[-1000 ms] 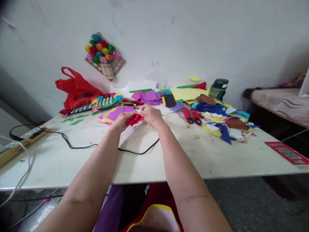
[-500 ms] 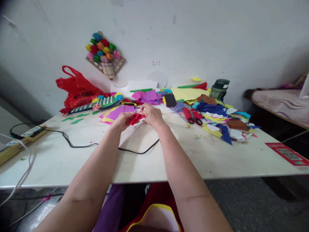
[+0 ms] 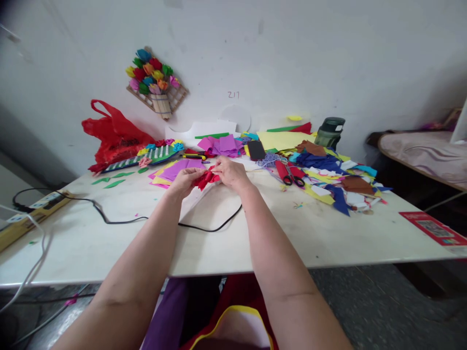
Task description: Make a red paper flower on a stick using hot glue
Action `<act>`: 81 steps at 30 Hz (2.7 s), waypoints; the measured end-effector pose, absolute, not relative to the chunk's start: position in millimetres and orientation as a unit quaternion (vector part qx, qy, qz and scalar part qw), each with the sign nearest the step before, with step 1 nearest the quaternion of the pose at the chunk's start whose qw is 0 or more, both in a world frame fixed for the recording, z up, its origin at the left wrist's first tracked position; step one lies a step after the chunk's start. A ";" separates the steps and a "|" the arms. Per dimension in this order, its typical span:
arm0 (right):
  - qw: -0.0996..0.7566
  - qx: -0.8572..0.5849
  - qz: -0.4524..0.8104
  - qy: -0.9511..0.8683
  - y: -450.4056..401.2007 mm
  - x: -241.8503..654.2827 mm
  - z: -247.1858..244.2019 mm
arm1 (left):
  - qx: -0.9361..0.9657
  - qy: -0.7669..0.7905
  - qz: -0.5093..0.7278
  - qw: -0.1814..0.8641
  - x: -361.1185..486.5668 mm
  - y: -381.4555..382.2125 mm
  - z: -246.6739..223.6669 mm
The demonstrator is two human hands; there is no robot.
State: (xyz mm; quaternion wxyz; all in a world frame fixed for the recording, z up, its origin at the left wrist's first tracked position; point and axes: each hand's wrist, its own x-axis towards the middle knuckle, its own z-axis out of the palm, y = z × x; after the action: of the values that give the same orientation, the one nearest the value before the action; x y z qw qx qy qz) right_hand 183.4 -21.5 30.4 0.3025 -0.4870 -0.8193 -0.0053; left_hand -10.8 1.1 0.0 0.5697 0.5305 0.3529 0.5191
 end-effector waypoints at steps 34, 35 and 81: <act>0.339 -0.474 -0.008 -0.812 -17.3 186.2 27.4 | 0.508 0.318 0.521 0.607 -7.5 -5.3 5.3; 0.338 -0.473 -0.009 -0.814 -17.6 186.0 27.4 | 0.509 0.319 0.519 0.608 -7.3 -5.3 5.5; 0.301 -0.461 -0.029 -0.834 -17.4 183.8 26.1 | 0.509 0.332 0.505 0.612 -9.5 -5.0 5.4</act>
State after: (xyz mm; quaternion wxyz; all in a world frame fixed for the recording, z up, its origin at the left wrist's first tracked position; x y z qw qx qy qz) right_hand 183.8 -17.4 26.1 0.3007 -0.4609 -0.8345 -0.0291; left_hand -9.5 -5.0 5.4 0.6121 0.5094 0.3322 0.5054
